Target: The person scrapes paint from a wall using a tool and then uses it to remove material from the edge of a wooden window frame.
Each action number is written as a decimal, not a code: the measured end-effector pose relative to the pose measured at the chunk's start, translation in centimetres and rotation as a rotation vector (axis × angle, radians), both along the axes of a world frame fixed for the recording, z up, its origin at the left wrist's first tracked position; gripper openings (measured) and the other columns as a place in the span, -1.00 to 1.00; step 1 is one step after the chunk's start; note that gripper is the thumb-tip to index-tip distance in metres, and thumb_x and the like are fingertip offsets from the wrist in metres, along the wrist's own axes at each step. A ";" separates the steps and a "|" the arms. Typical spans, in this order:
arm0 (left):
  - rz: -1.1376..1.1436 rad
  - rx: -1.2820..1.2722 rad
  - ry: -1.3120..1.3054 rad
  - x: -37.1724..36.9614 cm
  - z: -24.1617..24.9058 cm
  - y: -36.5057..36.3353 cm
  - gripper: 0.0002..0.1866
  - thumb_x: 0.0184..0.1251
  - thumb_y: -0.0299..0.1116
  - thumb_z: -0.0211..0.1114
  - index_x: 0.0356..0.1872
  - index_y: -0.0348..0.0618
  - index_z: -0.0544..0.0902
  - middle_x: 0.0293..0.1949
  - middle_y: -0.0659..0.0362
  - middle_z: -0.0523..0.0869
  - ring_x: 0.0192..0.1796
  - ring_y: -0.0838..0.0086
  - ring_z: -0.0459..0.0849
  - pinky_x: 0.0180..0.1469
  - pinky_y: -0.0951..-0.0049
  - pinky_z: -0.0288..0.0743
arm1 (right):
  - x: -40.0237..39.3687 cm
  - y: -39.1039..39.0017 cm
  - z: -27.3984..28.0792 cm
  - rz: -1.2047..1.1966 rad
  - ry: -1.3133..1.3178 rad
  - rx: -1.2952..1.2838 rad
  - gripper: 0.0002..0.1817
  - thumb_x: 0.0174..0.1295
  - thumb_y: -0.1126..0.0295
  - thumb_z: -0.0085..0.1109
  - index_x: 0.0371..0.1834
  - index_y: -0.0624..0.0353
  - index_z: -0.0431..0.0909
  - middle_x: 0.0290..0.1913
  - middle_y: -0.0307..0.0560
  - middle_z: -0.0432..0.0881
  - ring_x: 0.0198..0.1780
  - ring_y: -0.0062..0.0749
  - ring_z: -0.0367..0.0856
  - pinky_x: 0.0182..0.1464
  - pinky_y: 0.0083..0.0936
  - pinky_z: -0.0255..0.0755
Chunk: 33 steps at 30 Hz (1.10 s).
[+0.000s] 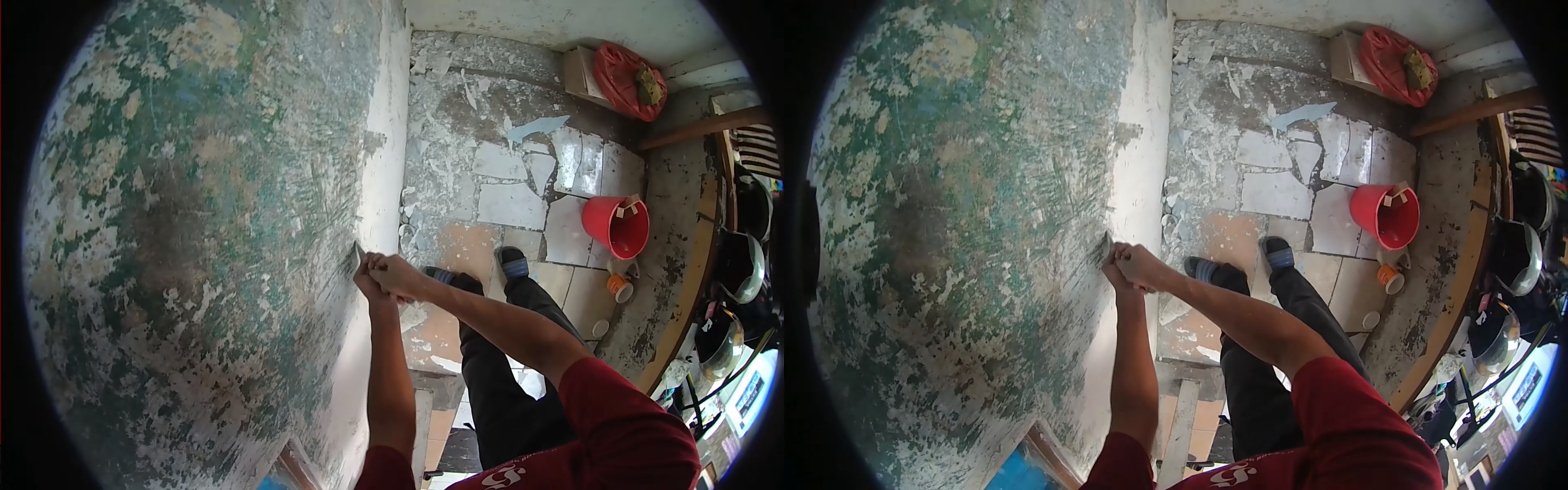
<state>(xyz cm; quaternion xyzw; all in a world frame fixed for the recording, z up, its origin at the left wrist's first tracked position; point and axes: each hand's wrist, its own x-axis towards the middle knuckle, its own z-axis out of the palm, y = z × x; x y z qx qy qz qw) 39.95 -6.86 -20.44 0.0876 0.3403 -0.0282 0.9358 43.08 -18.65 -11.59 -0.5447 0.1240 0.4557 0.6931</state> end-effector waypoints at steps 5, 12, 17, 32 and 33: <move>0.010 0.041 0.028 0.4 2.9 -0.3 -0.82 0.18 -0.45 -0.13 -0.61 -0.15 0.30 -0.62 0.24 0.37 -0.48 0.53 0.40 -0.36 0.56 0.33 | 1.3 -0.5 3.6 0.069 0.075 -0.020 -0.72 0.13 0.29 -0.08 -0.57 0.30 0.42 -0.76 -0.12 0.39 -0.86 -0.51 0.31 -0.86 -0.54 0.19; 0.056 0.042 0.082 1.1 4.3 -0.8 -0.86 0.17 -0.44 -0.13 -0.56 -0.15 0.30 -0.64 0.26 0.33 -0.52 0.53 0.34 -0.36 0.57 0.30 | -0.2 0.4 1.0 -0.088 -0.016 0.036 -0.70 0.11 0.29 -0.07 -0.62 0.32 0.39 -0.81 -0.16 0.34 -0.87 -0.54 0.28 -0.86 -0.58 0.16; -0.093 0.027 -0.004 2.5 2.8 -1.1 -0.82 0.20 -0.41 -0.12 -0.60 -0.12 0.30 -0.64 0.28 0.31 -0.53 0.55 0.33 -0.39 0.59 0.30 | 1.7 -0.5 0.1 0.000 0.059 -0.018 -0.69 0.08 0.31 -0.09 -0.69 0.32 0.39 -0.82 -0.11 0.36 -0.85 -0.48 0.34 -0.87 -0.55 0.15; -0.097 0.147 -0.046 2.6 3.9 -1.3 -0.78 0.23 -0.37 -0.14 -0.61 -0.12 0.33 -0.60 0.25 0.39 -0.49 0.52 0.41 -0.33 0.54 0.34 | 3.5 -1.1 2.5 0.000 0.052 -0.046 -0.76 0.06 0.33 -0.11 -0.59 0.28 0.44 -0.77 -0.09 0.41 -0.80 -0.46 0.37 -0.84 -0.49 0.14; -0.104 0.100 -0.082 3.1 3.8 -1.8 -0.77 0.24 -0.36 -0.14 -0.60 -0.13 0.34 -0.59 0.25 0.40 -0.48 0.51 0.41 -0.33 0.54 0.35 | 4.1 -1.6 2.9 0.042 0.090 -0.045 -0.77 0.08 0.32 -0.08 -0.53 0.28 0.45 -0.77 -0.13 0.40 -0.83 -0.51 0.33 -0.85 -0.52 0.14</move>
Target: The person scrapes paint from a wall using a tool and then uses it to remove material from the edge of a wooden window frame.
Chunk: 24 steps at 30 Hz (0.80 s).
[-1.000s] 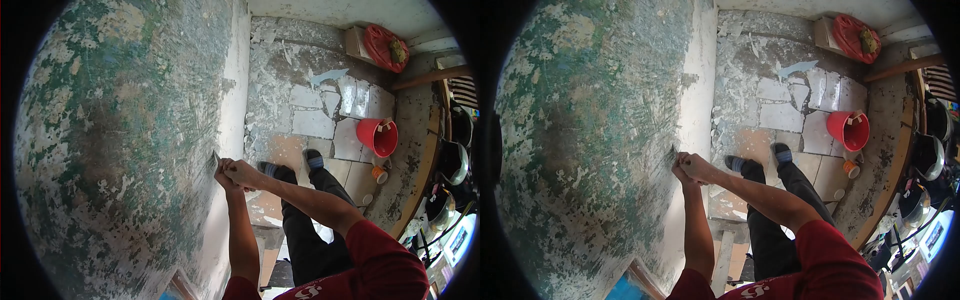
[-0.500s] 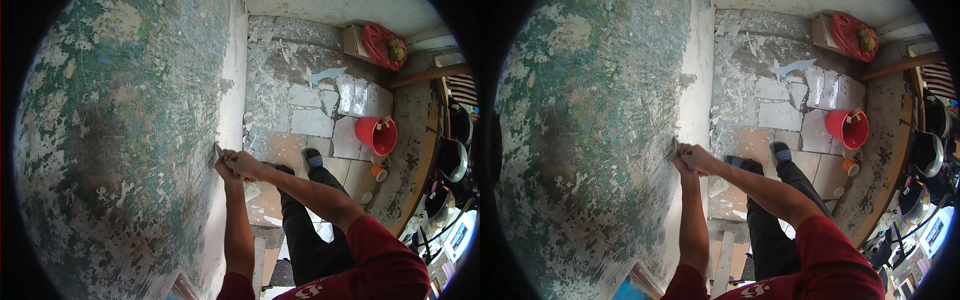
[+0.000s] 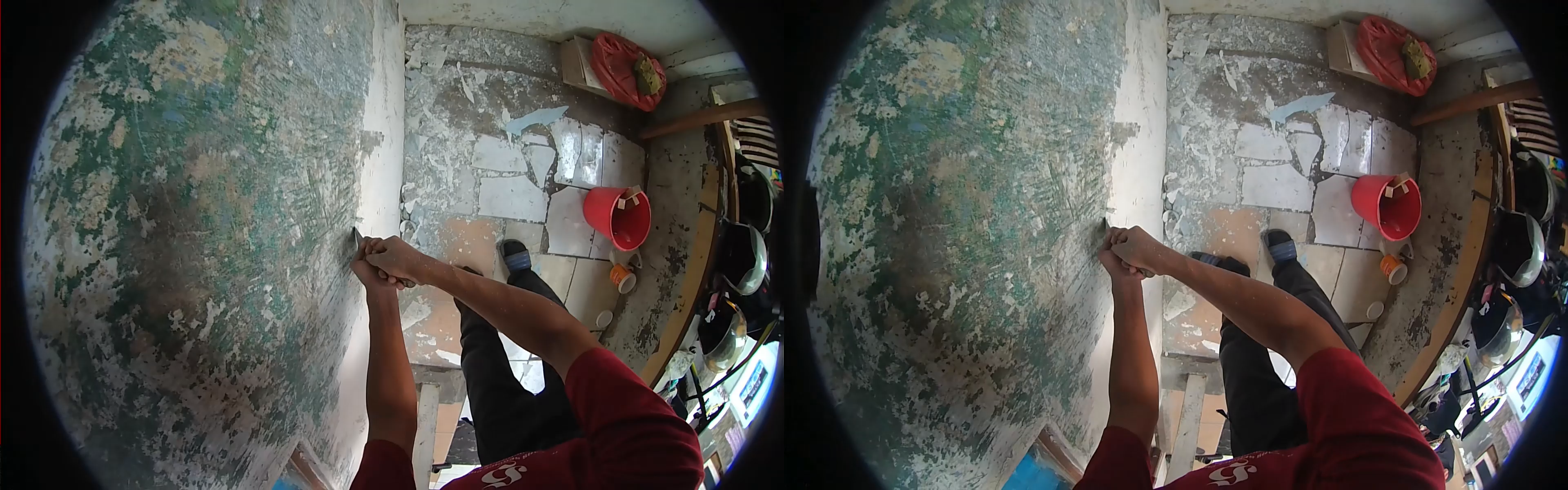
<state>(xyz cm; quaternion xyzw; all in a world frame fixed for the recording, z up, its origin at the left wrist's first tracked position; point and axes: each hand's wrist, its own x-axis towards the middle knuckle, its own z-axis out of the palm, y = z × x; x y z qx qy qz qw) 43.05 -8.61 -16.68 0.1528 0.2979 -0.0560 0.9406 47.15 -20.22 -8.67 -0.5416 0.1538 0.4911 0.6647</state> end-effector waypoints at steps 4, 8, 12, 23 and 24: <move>0.152 0.021 0.039 0.0 1.4 -0.4 -0.77 0.26 -0.36 -0.14 -0.58 -0.15 0.35 -0.56 0.22 0.44 -0.49 0.49 0.44 -0.32 0.55 0.37 | -0.3 -1.4 3.4 0.008 -0.149 0.067 -0.76 0.10 0.28 -0.05 -0.44 0.27 0.47 -0.79 -0.17 0.38 -0.85 -0.54 0.31 -0.86 -0.55 0.13; -0.034 0.002 -0.001 1.4 0.6 0.4 -0.84 0.22 -0.42 -0.11 -0.54 -0.16 0.35 -0.58 0.24 0.42 -0.45 0.51 0.44 -0.31 0.54 0.37 | 0.5 0.2 0.0 0.049 -0.082 -0.016 -0.75 0.06 0.36 -0.15 -0.55 0.32 0.47 -0.77 -0.08 0.43 -0.79 -0.46 0.40 -0.76 -0.47 0.27; 0.104 -0.136 -0.065 0.9 1.2 -0.5 -0.84 0.20 -0.39 -0.06 -0.57 -0.15 0.32 -0.58 0.24 0.40 -0.45 0.54 0.40 -0.32 0.53 0.34 | 0.0 -0.7 1.1 0.049 -0.169 0.039 -0.73 0.14 0.27 -0.11 -0.33 0.26 0.47 -0.75 -0.13 0.42 -0.81 -0.54 0.35 -0.83 -0.54 0.19; 0.001 -0.073 -0.076 0.3 2.6 -0.2 -0.87 0.14 -0.32 -0.02 -0.51 -0.10 0.39 -0.67 0.25 0.44 -0.61 0.49 0.43 -0.49 0.58 0.39 | -1.4 1.2 -1.5 -0.069 -0.083 0.093 -0.74 0.12 0.30 -0.04 -0.48 0.32 0.45 -0.76 -0.16 0.38 -0.82 -0.57 0.32 -0.84 -0.58 0.18; 0.003 -0.097 -0.045 0.0 1.4 0.3 -0.86 0.15 -0.32 -0.04 -0.53 -0.10 0.37 -0.65 0.25 0.43 -0.59 0.49 0.42 -0.47 0.57 0.38 | -1.1 1.7 -2.5 -0.064 -0.045 0.079 -0.75 0.11 0.30 -0.04 -0.47 0.32 0.45 -0.76 -0.16 0.38 -0.82 -0.57 0.32 -0.84 -0.59 0.18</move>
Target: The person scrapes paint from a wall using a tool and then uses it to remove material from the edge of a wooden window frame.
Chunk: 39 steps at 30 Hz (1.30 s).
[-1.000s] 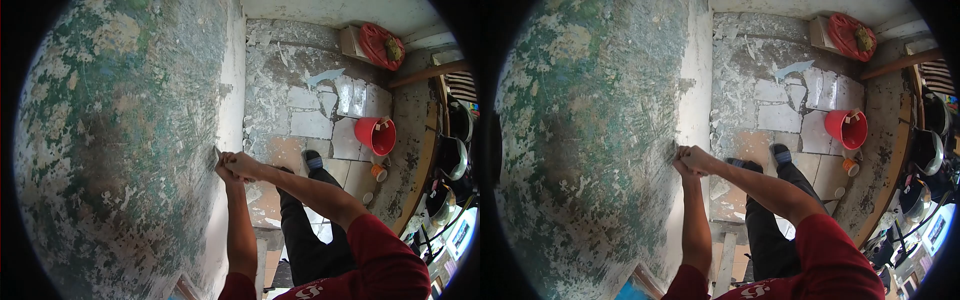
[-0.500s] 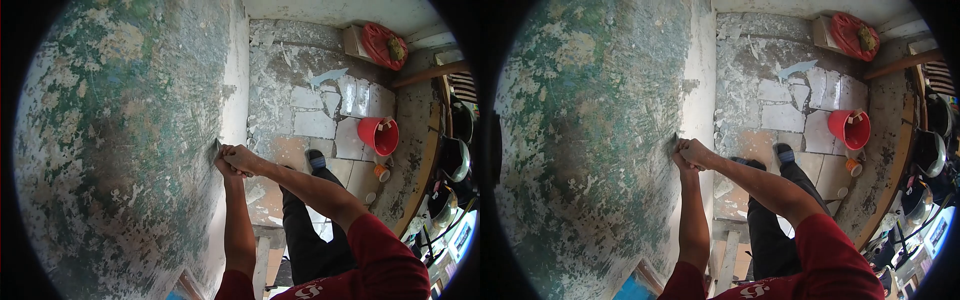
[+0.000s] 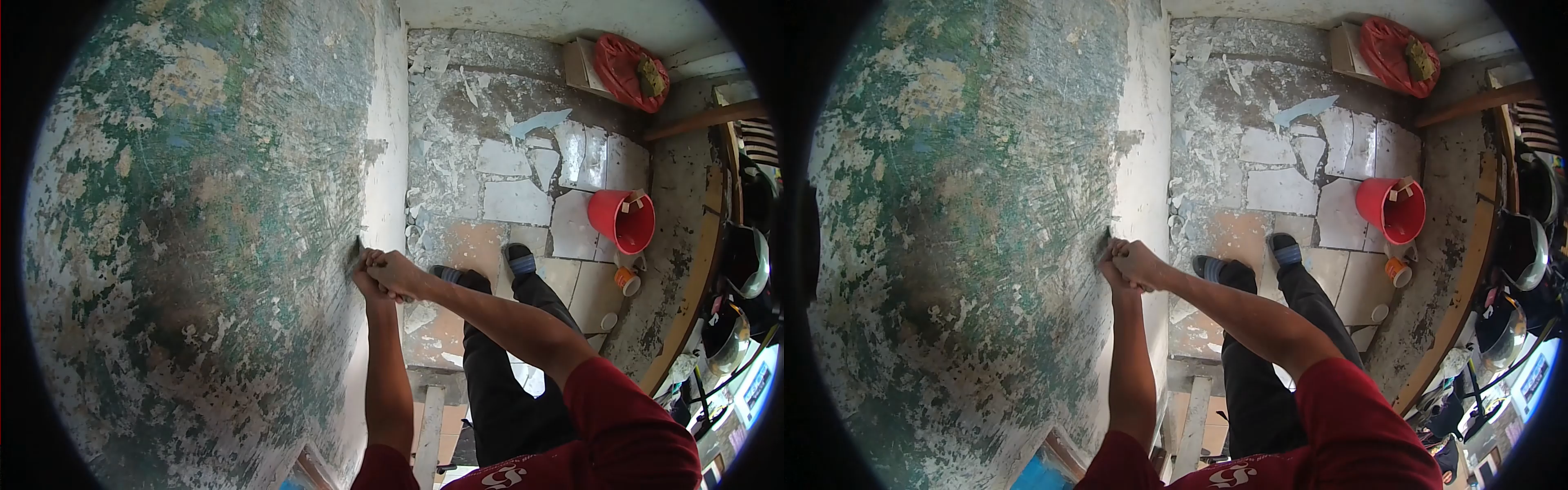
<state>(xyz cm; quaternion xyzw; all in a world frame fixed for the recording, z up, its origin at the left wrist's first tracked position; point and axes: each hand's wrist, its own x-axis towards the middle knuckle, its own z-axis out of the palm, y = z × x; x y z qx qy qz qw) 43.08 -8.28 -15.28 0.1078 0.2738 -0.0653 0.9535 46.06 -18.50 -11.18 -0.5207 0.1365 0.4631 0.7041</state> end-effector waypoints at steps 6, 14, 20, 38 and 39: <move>0.045 0.003 0.175 -0.2 -4.6 1.5 -0.78 0.21 -0.32 -0.12 -0.61 -0.12 0.31 -0.60 0.25 0.40 -0.51 0.51 0.41 -0.40 0.53 0.36 | -0.2 -1.3 1.9 -0.081 -0.049 -0.032 -0.77 -0.03 0.39 -0.07 -0.70 0.31 0.46 -0.80 -0.12 0.40 -0.76 -0.49 0.39 -0.73 -0.51 0.28; 0.030 -0.026 0.137 -0.5 -5.7 0.6 -0.75 0.21 -0.34 -0.14 -0.66 -0.11 0.30 -0.65 0.26 0.38 -0.52 0.47 0.42 -0.37 0.50 0.37 | 0.0 -1.3 -0.6 -0.033 -0.085 -0.024 -0.67 0.07 0.23 -0.01 -0.64 0.30 0.43 -0.77 -0.13 0.41 -0.83 -0.54 0.35 -0.85 -0.56 0.18; -0.052 0.132 0.219 1.5 -3.5 0.4 -0.73 0.21 -0.33 -0.13 -0.67 -0.12 0.33 -0.62 0.23 0.44 -0.53 0.50 0.44 -0.43 0.52 0.37 | 1.6 -1.0 -0.9 0.074 0.105 -0.072 -0.74 0.06 0.32 -0.06 -0.65 0.28 0.41 -0.80 -0.16 0.36 -0.85 -0.55 0.30 -0.87 -0.59 0.15; -0.009 0.128 0.210 0.7 -4.7 -0.3 -0.75 0.20 -0.35 -0.12 -0.66 -0.12 0.32 -0.64 0.22 0.43 -0.56 0.50 0.41 -0.43 0.51 0.35 | 0.8 -0.7 -3.0 0.007 0.099 -0.016 -0.76 0.05 0.33 -0.06 -0.62 0.27 0.43 -0.76 -0.13 0.40 -0.81 -0.53 0.33 -0.82 -0.54 0.18; 0.022 0.095 0.204 0.2 -4.5 -0.5 -0.76 0.19 -0.36 -0.11 -0.67 -0.13 0.32 -0.62 0.22 0.43 -0.56 0.49 0.40 -0.42 0.50 0.35 | -0.2 -0.2 -3.7 -0.050 0.080 -0.019 -0.77 0.04 0.36 -0.06 -0.64 0.28 0.43 -0.75 -0.10 0.41 -0.78 -0.51 0.36 -0.79 -0.52 0.21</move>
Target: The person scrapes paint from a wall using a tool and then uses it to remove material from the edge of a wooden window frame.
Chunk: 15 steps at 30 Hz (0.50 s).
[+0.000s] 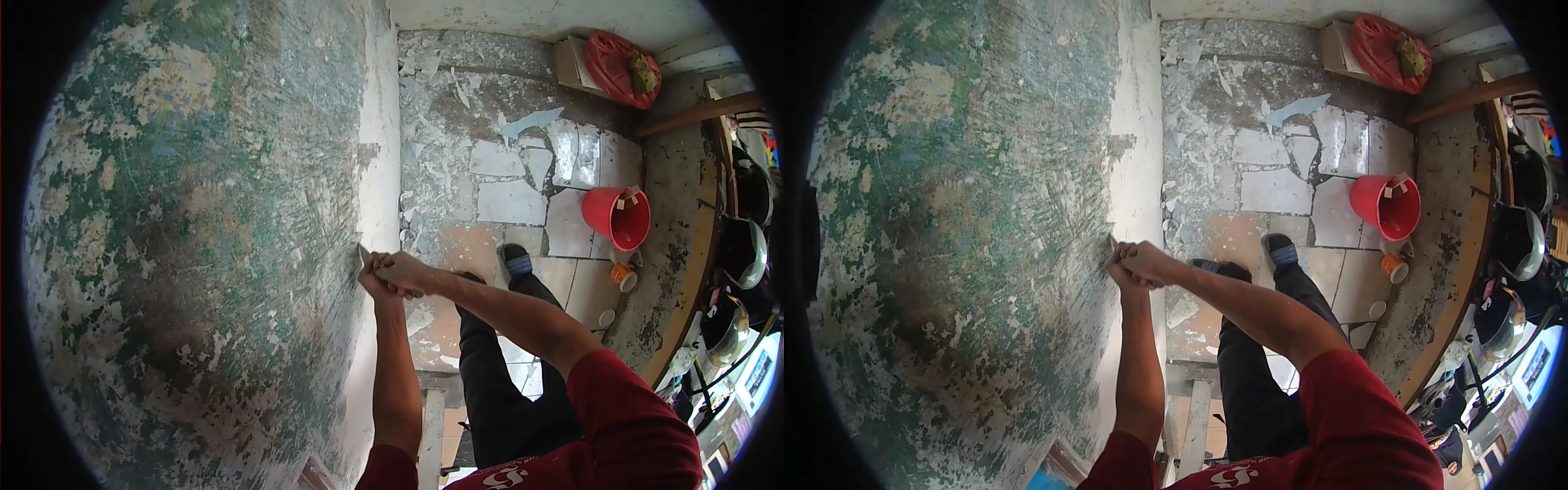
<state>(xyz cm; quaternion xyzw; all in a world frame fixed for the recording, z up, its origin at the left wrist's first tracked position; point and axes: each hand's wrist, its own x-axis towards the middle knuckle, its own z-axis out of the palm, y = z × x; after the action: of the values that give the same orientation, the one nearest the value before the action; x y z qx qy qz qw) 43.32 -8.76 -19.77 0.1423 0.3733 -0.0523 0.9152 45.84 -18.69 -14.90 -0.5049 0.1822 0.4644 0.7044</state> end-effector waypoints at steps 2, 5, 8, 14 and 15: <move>0.063 -0.009 0.027 -0.6 0.3 0.3 -0.76 0.18 -0.36 -0.09 -0.67 -0.13 0.30 -0.62 0.22 0.43 -0.57 0.50 0.40 -0.42 0.54 0.34 | 0.2 -1.5 4.3 0.092 -0.106 -0.003 -0.78 0.07 0.35 -0.05 -0.52 0.30 0.46 -0.74 -0.08 0.43 -0.78 -0.51 0.38 -0.76 -0.54 0.24; -0.044 -0.066 -0.060 -0.9 -0.7 2.4 -0.76 0.19 -0.36 -0.11 -0.67 -0.12 0.28 -0.64 0.23 0.40 -0.59 0.52 0.37 -0.47 0.55 0.33 | -0.3 0.4 2.6 0.063 -0.035 0.031 -0.78 0.09 0.30 -0.06 -0.46 0.25 0.46 -0.74 -0.14 0.41 -0.79 -0.55 0.35 -0.78 -0.57 0.22; -0.339 -0.274 -0.318 0.2 0.5 1.9 -0.76 0.19 -0.37 -0.11 -0.67 -0.12 0.29 -0.64 0.24 0.39 -0.59 0.51 0.37 -0.50 0.54 0.33 | 0.1 0.2 0.9 -0.017 -0.027 0.055 -0.81 0.04 0.37 -0.05 -0.55 0.29 0.43 -0.78 -0.10 0.39 -0.82 -0.49 0.34 -0.82 -0.52 0.19; 0.037 -0.004 -0.006 -2.0 -0.8 2.3 -0.75 0.19 -0.39 -0.14 -0.69 -0.10 0.27 -0.65 0.26 0.35 -0.53 0.53 0.37 -0.38 0.58 0.32 | -0.8 -0.4 2.7 0.133 -0.037 0.024 -0.77 0.08 0.29 -0.07 -0.44 0.25 0.46 -0.79 -0.16 0.37 -0.85 -0.53 0.31 -0.88 -0.57 0.15; -0.072 -0.050 -0.098 -1.8 -1.1 2.5 -0.76 0.19 -0.40 -0.13 -0.69 -0.09 0.27 -0.66 0.26 0.34 -0.53 0.54 0.37 -0.37 0.57 0.32 | -0.3 0.0 2.0 0.138 -0.041 0.007 -0.76 0.08 0.29 -0.08 -0.48 0.27 0.46 -0.77 -0.15 0.38 -0.85 -0.52 0.33 -0.88 -0.57 0.17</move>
<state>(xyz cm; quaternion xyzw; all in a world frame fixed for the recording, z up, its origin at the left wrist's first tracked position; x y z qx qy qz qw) 41.49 -6.23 -20.83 0.1352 0.3214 -0.0872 0.9332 45.50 -18.64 -12.86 -0.5233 0.1307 0.5020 0.6760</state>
